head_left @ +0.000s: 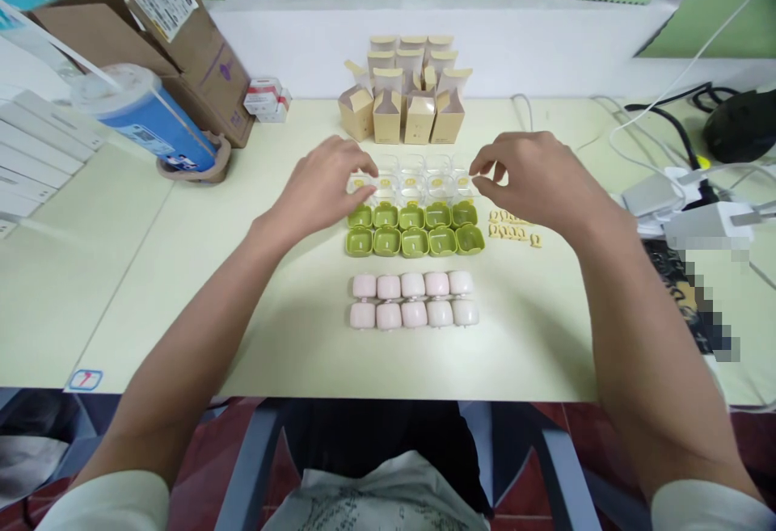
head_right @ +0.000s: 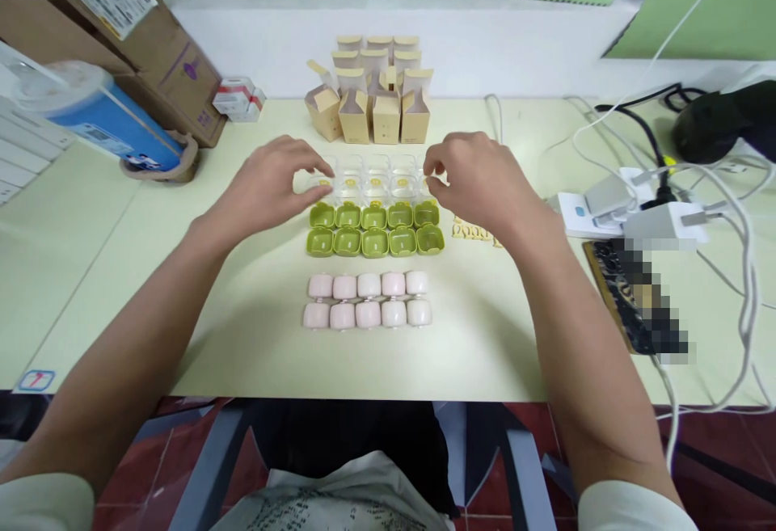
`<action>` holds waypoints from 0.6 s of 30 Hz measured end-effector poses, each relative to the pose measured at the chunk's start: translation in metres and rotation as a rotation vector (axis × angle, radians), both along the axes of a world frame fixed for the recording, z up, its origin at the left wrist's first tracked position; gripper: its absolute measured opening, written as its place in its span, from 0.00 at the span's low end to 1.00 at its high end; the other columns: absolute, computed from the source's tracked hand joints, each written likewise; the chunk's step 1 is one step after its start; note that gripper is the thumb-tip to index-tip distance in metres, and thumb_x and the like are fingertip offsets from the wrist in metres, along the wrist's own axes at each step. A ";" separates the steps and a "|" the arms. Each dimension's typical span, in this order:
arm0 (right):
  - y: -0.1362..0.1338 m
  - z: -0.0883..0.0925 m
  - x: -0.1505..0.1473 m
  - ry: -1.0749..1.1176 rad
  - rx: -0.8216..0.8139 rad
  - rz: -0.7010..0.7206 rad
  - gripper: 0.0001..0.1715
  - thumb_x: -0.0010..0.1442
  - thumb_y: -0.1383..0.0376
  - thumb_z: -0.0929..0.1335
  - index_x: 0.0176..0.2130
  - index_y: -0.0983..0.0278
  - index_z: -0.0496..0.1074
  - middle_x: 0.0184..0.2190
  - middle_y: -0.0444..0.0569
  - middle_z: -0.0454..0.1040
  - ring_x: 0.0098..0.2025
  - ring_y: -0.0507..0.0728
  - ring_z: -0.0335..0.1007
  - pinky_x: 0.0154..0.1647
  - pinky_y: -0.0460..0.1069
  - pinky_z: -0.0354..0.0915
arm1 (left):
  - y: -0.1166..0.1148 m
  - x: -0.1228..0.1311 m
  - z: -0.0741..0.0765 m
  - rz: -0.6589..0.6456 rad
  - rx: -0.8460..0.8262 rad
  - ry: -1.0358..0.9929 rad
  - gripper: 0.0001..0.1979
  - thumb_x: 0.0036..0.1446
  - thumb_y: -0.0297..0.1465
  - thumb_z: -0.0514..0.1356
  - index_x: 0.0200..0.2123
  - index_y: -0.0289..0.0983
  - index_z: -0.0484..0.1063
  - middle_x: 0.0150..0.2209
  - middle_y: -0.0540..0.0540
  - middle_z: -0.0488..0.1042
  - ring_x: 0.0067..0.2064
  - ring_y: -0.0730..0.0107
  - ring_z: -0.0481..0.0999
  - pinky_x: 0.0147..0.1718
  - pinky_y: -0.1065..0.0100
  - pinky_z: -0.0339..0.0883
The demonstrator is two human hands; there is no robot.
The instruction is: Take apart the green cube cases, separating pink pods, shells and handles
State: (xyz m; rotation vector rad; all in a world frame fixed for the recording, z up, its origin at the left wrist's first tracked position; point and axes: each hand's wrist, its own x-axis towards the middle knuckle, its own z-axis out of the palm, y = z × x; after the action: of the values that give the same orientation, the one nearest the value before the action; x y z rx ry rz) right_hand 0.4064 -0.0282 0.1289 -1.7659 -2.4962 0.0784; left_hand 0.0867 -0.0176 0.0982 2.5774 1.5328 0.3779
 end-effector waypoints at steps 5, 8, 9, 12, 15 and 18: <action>0.039 -0.034 0.004 0.130 0.046 0.005 0.25 0.73 0.68 0.66 0.62 0.62 0.86 0.60 0.63 0.84 0.52 0.69 0.80 0.52 0.62 0.69 | 0.035 -0.027 -0.024 0.204 -0.039 -0.131 0.25 0.74 0.37 0.65 0.71 0.42 0.77 0.68 0.34 0.77 0.63 0.48 0.81 0.68 0.47 0.76; 0.055 -0.050 0.004 0.146 -0.005 0.050 0.25 0.75 0.64 0.66 0.63 0.60 0.85 0.59 0.59 0.86 0.55 0.70 0.79 0.56 0.62 0.69 | 0.043 -0.028 -0.036 0.176 -0.061 -0.148 0.22 0.76 0.38 0.64 0.68 0.43 0.80 0.67 0.34 0.78 0.67 0.46 0.77 0.67 0.48 0.77; 0.058 -0.053 0.002 0.138 -0.017 0.050 0.25 0.77 0.62 0.65 0.64 0.59 0.85 0.57 0.59 0.86 0.57 0.71 0.78 0.57 0.62 0.69 | 0.043 -0.026 -0.038 0.163 -0.027 -0.129 0.20 0.77 0.38 0.62 0.66 0.43 0.82 0.67 0.35 0.78 0.70 0.44 0.74 0.68 0.46 0.76; 0.058 -0.058 -0.005 0.095 0.018 0.049 0.28 0.82 0.53 0.63 0.66 0.60 0.84 0.55 0.62 0.85 0.62 0.75 0.75 0.60 0.65 0.67 | 0.038 -0.014 -0.039 0.120 0.082 -0.027 0.18 0.81 0.38 0.58 0.61 0.44 0.84 0.64 0.35 0.80 0.72 0.38 0.69 0.72 0.40 0.70; 0.056 -0.063 -0.012 0.062 0.107 0.077 0.30 0.82 0.53 0.63 0.66 0.63 0.84 0.59 0.69 0.81 0.63 0.79 0.72 0.62 0.68 0.66 | 0.034 0.000 -0.035 0.032 0.051 0.062 0.20 0.82 0.38 0.55 0.64 0.41 0.84 0.61 0.34 0.81 0.69 0.37 0.74 0.72 0.36 0.68; 0.054 -0.066 -0.018 0.037 0.140 0.080 0.29 0.82 0.56 0.61 0.63 0.62 0.85 0.62 0.69 0.78 0.56 0.76 0.75 0.57 0.67 0.67 | 0.035 0.012 -0.027 0.003 -0.017 0.089 0.21 0.82 0.38 0.55 0.65 0.40 0.85 0.63 0.33 0.78 0.64 0.38 0.80 0.69 0.37 0.71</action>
State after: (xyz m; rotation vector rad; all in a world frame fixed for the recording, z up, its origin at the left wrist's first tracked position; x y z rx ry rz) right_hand 0.3885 0.0259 0.0630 -1.5975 -2.4790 -0.0571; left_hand 0.0991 0.0173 0.0714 2.6121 1.5612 0.2533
